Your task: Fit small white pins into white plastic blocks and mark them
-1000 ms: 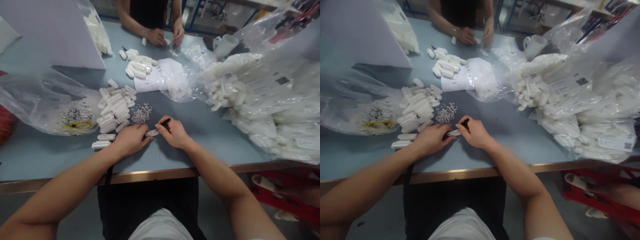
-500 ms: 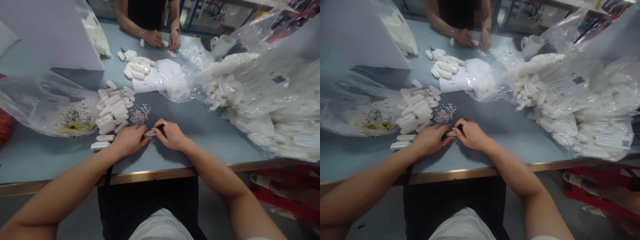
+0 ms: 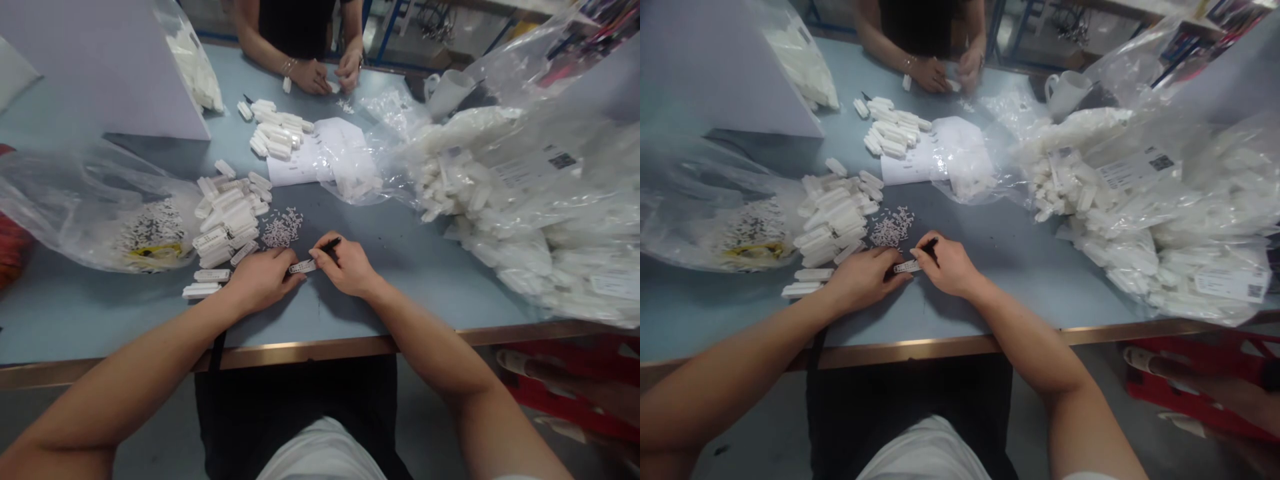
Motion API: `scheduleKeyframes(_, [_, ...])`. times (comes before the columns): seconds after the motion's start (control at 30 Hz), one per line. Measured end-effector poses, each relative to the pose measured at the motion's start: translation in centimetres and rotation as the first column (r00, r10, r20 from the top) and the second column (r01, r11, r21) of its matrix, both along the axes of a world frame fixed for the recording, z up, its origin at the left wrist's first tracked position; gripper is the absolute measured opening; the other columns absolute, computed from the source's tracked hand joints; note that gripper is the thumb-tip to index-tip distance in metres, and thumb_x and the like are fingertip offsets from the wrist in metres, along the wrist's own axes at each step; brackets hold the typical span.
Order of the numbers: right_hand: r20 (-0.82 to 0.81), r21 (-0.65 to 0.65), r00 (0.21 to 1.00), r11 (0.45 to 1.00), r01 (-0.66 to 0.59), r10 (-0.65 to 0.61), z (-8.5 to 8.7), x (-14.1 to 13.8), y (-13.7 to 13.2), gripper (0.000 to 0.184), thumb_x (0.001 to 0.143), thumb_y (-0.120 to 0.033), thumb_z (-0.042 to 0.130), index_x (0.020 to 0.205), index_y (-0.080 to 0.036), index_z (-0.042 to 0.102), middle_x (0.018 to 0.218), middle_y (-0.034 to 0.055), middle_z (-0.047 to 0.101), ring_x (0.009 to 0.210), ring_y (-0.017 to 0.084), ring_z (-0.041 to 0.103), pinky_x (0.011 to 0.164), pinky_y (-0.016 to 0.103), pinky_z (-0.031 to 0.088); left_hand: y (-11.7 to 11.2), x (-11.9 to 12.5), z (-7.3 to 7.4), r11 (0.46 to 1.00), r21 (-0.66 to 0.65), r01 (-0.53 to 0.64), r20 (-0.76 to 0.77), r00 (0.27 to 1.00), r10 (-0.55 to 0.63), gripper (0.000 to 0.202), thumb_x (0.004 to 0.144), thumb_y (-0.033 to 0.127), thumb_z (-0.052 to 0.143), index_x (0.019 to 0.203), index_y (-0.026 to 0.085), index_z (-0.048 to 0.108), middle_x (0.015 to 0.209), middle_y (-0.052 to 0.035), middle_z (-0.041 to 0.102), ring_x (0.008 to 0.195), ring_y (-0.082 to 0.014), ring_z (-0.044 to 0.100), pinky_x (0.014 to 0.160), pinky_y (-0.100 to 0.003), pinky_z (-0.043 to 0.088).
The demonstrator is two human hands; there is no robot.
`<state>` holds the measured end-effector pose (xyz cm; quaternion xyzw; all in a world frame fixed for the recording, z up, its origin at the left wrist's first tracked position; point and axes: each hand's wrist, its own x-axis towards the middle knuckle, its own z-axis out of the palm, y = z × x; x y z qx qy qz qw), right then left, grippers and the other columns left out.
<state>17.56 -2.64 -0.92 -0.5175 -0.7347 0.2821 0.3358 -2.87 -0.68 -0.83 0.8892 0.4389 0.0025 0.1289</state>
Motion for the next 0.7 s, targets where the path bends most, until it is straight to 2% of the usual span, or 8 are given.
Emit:
scheduleKeyframes(0.2, [0.077, 0.086, 0.996, 0.995, -0.048, 0.042, -0.34, -0.09, 0.12, 0.02, 0.095, -0.035, 0.047, 0.089, -0.019, 0.058, 0.082, 0.0032, 0.066, 0.073, 0.015, 0.06, 0.071, 0.027, 0.044, 0.09, -0.13, -0.26, 1.0, 0.014, 0.014, -0.002, 1.0, -0.014, 0.033, 0.092, 0.048, 0.05, 0.102, 0.019, 0.062, 0.092, -0.008, 0.068, 0.082, -0.0252, 0.065, 0.068, -0.034, 0.043])
scheduleKeyframes(0.43, [0.211, 0.201, 0.966, 0.961, -0.191, 0.148, -0.56, -0.59, 0.26, 0.021, 0.096, -0.031, 0.04, 0.086, -0.02, 0.054, 0.079, 0.0067, 0.064, 0.082, 0.019, 0.059, 0.077, 0.031, 0.045, 0.02, -0.04, 0.13, 1.0, 0.004, 0.014, -0.029, 0.999, -0.014, 0.032, 0.092, 0.045, 0.048, 0.101, 0.017, 0.062, 0.092, -0.0096, 0.068, 0.082, -0.026, 0.065, 0.067, -0.034, 0.043])
scheduleKeyframes(0.7, [-0.018, 0.013, 1.0, 1.0, -0.007, 0.007, 0.04, 0.03, 0.07, 0.022, 0.094, -0.04, 0.049, 0.089, -0.021, 0.057, 0.077, 0.0007, 0.065, 0.069, 0.014, 0.061, 0.07, 0.027, 0.044, 0.08, -0.09, -0.01, 1.0, 0.014, 0.007, -0.005, 1.0, -0.007, 0.035, 0.091, 0.049, 0.049, 0.102, 0.019, 0.062, 0.093, -0.0083, 0.068, 0.083, -0.0256, 0.065, 0.07, -0.035, 0.044])
